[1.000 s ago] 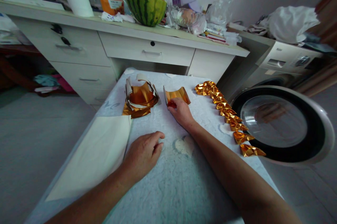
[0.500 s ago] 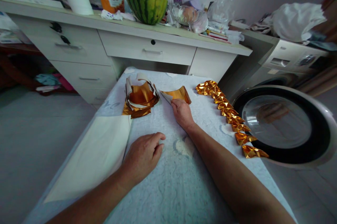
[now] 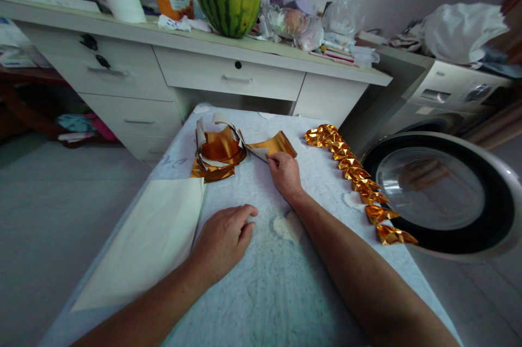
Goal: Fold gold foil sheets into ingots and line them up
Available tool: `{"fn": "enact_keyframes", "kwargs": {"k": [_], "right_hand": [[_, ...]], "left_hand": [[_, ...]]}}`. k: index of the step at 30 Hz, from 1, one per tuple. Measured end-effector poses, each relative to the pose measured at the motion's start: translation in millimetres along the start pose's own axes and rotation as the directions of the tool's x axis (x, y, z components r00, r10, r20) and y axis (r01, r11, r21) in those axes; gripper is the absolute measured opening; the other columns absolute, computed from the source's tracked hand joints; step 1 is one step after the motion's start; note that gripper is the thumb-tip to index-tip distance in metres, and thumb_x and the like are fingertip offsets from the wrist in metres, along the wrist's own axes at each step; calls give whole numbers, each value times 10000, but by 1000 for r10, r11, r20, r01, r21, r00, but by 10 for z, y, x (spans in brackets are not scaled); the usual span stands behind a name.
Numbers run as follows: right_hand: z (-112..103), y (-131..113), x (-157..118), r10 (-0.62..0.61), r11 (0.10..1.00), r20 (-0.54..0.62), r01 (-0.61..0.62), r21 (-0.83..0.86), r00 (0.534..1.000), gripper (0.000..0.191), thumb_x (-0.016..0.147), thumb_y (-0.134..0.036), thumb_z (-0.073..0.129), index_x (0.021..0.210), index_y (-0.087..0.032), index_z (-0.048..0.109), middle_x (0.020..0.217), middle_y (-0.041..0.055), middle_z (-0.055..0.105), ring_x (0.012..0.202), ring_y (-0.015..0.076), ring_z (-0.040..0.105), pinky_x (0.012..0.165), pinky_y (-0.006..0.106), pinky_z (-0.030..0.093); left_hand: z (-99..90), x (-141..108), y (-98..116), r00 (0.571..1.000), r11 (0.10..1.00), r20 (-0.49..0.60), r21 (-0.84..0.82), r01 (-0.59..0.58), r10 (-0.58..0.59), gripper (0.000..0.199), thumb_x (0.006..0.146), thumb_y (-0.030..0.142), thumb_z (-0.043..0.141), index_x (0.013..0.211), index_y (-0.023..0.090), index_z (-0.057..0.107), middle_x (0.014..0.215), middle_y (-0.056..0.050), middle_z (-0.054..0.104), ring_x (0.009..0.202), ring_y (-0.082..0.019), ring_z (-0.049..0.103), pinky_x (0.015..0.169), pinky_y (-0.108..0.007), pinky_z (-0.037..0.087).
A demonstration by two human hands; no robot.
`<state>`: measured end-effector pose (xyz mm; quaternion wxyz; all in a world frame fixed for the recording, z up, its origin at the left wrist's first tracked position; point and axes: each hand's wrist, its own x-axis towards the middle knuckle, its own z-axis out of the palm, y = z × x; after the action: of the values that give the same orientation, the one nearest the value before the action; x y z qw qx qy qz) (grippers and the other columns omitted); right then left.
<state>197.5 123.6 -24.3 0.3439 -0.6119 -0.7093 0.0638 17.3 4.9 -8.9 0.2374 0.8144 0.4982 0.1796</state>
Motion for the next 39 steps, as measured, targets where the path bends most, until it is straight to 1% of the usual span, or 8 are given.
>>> {"fn": "enact_keyframes", "kwargs": {"k": [7, 13, 17, 25, 30, 34, 37, 39], "right_hand": [[-3, 19, -20, -10, 999, -19, 11, 38, 1000, 114, 854, -202, 638, 793, -155, 722, 802, 61, 715, 757, 184, 629, 722, 277, 449], [-41, 12, -46, -55, 997, -18, 55, 62, 998, 177, 902, -225, 581, 817, -181, 731, 840, 55, 724, 795, 182, 632, 767, 284, 446], [-73, 25, -55, -24, 998, -51, 27, 59, 998, 163, 874, -164, 570, 799, -183, 714, 832, 54, 711, 808, 192, 626, 783, 300, 450], [-295, 1, -188, 6, 999, -86, -2, 51, 996, 55, 804, -179, 626, 831, -169, 673, 844, 65, 684, 809, 211, 613, 769, 321, 460], [-472, -41, -485, -31, 999, 61, 29, 35, 998, 57, 781, -146, 592, 800, -188, 625, 794, 40, 657, 769, 195, 599, 728, 299, 457], [-611, -82, -740, -74, 994, 146, 61, 92, 986, 190, 761, -92, 530, 900, -190, 613, 873, 54, 661, 827, 200, 595, 769, 318, 465], [-767, -152, -842, -275, 950, 293, 213, 227, 916, 349, 668, -32, 521, 967, -198, 592, 1029, 68, 647, 967, 213, 576, 870, 351, 454], [-867, -189, -861, -349, 920, 313, 259, 295, 883, 421, 590, -6, 501, 951, -204, 586, 1052, 59, 636, 1021, 226, 555, 915, 378, 431]], "left_hand": [[-12, -17, 5, 1000, 1000, -3, -3, -3, 3, 178, 888, 164, 476, 1017, 201, 593, 848, -20, 686, 820, -199, 647, 757, -325, 458], [-2, -19, -8, 1000, 1000, -10, -1, -13, 13, 166, 887, 171, 472, 1002, 206, 587, 833, -14, 681, 805, -193, 643, 739, -317, 454], [13, -13, -27, 999, 1000, -15, -5, -29, 29, 166, 881, 164, 472, 1000, 208, 580, 813, -7, 672, 782, -186, 637, 728, -310, 448], [9, -23, -36, 999, 999, -26, -26, -32, 32, 172, 875, 167, 480, 1012, 208, 576, 782, 0, 651, 760, -187, 628, 721, -316, 446], [18, -31, -61, 998, 994, -57, -110, -21, 15, 181, 877, 175, 483, 1037, 216, 557, 821, 3, 616, 767, -174, 606, 731, -316, 454], [5, -35, -86, 969, 963, -216, -262, 59, -118, 359, 880, 309, 548, 1216, 231, 450, 1039, -30, 560, 784, -158, 564, 725, -320, 483], [-30, -35, -93, 927, 942, -327, -327, 71, -184, 440, 884, 409, 552, 1262, 244, 397, 1182, -60, 488, 914, -183, 545, 733, -327, 497], [-54, -31, -94, 913, 940, -364, -337, 55, -184, 415, 905, 446, 513, 1255, 245, 412, 1220, -67, 450, 985, -197, 531, 784, -351, 502]]}}
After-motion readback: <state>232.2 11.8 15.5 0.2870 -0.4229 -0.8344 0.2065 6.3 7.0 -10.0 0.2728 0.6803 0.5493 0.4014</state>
